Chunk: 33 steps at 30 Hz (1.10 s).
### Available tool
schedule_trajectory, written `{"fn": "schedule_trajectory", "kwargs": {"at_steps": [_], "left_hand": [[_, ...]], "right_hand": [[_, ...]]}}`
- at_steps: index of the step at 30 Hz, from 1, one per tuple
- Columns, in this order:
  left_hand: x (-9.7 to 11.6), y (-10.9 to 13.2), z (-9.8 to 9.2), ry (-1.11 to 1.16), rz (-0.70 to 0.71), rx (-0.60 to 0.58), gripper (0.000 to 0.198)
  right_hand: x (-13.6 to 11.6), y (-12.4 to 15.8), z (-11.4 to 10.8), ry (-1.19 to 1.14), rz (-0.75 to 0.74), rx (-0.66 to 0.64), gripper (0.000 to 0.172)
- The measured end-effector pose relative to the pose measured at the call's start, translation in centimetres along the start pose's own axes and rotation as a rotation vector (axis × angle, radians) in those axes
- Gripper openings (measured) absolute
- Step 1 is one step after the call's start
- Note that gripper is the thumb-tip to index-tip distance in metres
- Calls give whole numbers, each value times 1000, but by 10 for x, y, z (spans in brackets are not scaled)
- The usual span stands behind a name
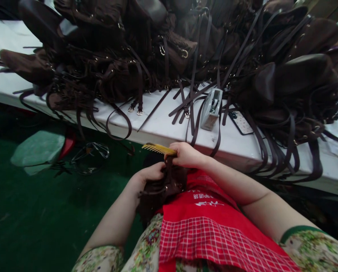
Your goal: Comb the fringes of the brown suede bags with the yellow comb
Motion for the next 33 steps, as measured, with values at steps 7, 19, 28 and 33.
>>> {"fn": "schedule_trajectory", "kwargs": {"at_steps": [7, 19, 28, 33], "left_hand": [[-10, 21, 31, 275, -107, 107, 41], [-31, 16, 36, 558, -154, 370, 28], [-29, 16, 41, 285, -4, 332, 25], [-25, 15, 49, -294, 99, 403, 46]], "right_hand": [[28, -20, 1, -133, 309, -184, 26], [42, 4, -17, 98, 300, 69, 34], [37, 42, 35, 686, 149, -182, 35], [48, 31, 50, 818, 199, -237, 34]]}}
Point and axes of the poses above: each hand's wrist, its own y-axis away from the middle knuckle, its own z-axis out of the palm, x = y × z, the point moved 4 cm from there along -y, towards the middle knuckle, and after that the axes turned 11 degrees about z, right-handed, at the moved point
